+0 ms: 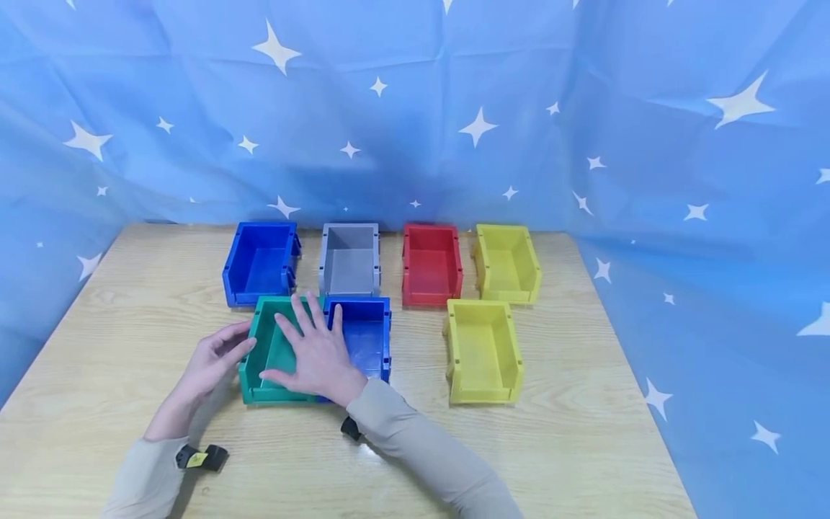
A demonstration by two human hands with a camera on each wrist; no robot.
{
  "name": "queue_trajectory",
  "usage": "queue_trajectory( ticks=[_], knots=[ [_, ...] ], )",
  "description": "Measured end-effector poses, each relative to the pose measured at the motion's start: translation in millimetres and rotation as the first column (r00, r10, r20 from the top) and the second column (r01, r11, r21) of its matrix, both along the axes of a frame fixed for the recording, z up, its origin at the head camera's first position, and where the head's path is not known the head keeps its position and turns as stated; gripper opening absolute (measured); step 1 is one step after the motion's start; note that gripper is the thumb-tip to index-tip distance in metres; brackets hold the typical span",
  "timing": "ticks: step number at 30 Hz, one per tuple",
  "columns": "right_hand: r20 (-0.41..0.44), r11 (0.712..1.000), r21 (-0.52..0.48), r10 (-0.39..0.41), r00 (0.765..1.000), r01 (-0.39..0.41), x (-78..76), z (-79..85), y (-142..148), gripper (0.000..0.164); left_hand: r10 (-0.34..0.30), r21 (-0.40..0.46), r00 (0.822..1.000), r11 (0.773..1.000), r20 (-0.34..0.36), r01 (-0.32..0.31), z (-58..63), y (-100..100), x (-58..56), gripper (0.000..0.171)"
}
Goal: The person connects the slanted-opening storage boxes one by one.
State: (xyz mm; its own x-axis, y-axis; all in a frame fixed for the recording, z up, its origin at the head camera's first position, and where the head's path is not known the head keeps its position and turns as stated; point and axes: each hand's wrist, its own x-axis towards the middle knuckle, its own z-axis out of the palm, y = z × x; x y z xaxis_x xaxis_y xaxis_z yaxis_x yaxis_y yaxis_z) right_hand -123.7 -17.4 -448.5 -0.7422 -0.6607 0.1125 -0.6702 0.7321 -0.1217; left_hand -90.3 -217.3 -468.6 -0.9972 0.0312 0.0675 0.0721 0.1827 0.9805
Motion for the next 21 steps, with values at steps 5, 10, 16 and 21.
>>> queue_trajectory(
  ticks=[5, 10, 16, 21],
  knots=[
    [0.058, 0.999, -0.018, 0.031, 0.998, -0.030, -2.9, 4.1, 2.3, 0.084, -0.005, 0.001, 1.000, 1.000, 0.010, 0.005, -1.1, -1.1, -0.2, 0.037],
    [0.031, 0.993, -0.117, 0.037, 0.999, -0.033, -6.8, 13.1, 10.2, 0.076, -0.006, 0.003, 1.000, 1.000, 0.027, 0.006, -2.0, -0.6, -0.4, 0.037],
    [-0.022, 0.950, -0.311, 0.009, 1.000, -0.016, -12.6, 23.1, 22.8, 0.059, 0.019, -0.014, 0.999, 1.000, 0.032, -0.018, -2.7, -0.1, -0.9, 0.036],
    [-0.021, 0.902, -0.431, -0.001, 1.000, -0.008, -14.1, 28.3, 32.3, 0.052, 0.032, -0.010, 0.999, 0.999, 0.030, -0.032, -4.5, -0.4, -1.3, 0.035]
  ],
)
